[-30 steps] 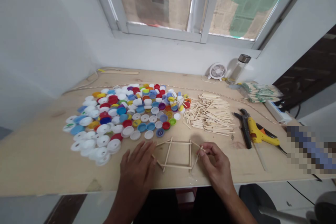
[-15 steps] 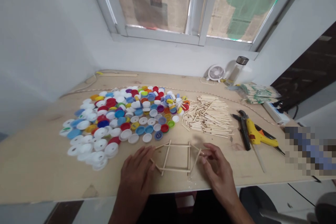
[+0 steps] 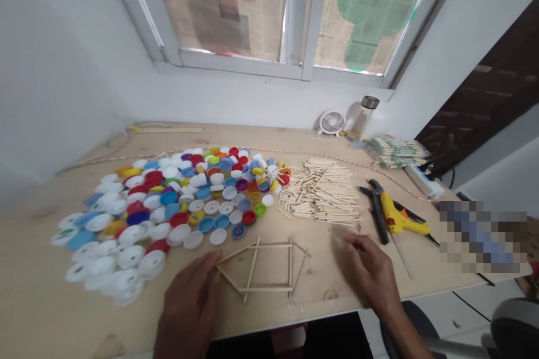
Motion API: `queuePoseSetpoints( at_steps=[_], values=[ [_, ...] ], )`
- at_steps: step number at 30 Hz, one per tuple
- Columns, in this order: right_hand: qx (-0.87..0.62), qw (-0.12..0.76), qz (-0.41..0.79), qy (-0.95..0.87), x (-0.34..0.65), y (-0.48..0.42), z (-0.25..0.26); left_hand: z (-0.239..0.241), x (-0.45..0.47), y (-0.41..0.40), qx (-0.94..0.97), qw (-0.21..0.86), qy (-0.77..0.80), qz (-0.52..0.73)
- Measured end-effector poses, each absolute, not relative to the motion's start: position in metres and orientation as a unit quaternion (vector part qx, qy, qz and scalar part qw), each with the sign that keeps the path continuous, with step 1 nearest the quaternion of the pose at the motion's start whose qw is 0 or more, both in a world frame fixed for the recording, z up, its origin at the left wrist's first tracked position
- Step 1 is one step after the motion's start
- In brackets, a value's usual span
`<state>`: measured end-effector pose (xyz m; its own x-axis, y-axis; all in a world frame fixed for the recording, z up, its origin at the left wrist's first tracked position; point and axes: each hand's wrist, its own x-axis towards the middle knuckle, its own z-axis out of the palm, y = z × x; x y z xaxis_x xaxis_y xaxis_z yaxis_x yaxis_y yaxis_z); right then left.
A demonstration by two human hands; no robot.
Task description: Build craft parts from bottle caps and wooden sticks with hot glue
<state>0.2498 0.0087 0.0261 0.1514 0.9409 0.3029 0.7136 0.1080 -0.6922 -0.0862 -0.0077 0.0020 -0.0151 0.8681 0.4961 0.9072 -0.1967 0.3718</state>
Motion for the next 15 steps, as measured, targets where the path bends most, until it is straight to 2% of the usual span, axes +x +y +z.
queuePoseSetpoints(
  at_steps=[4, 9, 12, 15],
  values=[
    [-0.635, 0.395, 0.165, -0.643, 0.24, 0.007, 0.019, -0.002, -0.089, -0.007, -0.696, 0.021, -0.638, -0.328],
    [-0.638, 0.378, 0.131, -0.658, 0.248, 0.009, 0.018, -0.007, -0.093, -0.004, -0.7, 0.034, -0.628, -0.339],
    [-0.639, 0.354, 0.079, -0.678, 0.256, 0.012, 0.019, -0.006, -0.091, -0.004, -0.706, 0.049, -0.623, -0.333],
    [-0.64, 0.324, -0.025, -0.697, 0.271, 0.019, 0.021, -0.005, -0.091, -0.003, -0.705, 0.051, -0.628, -0.326]
  ],
)
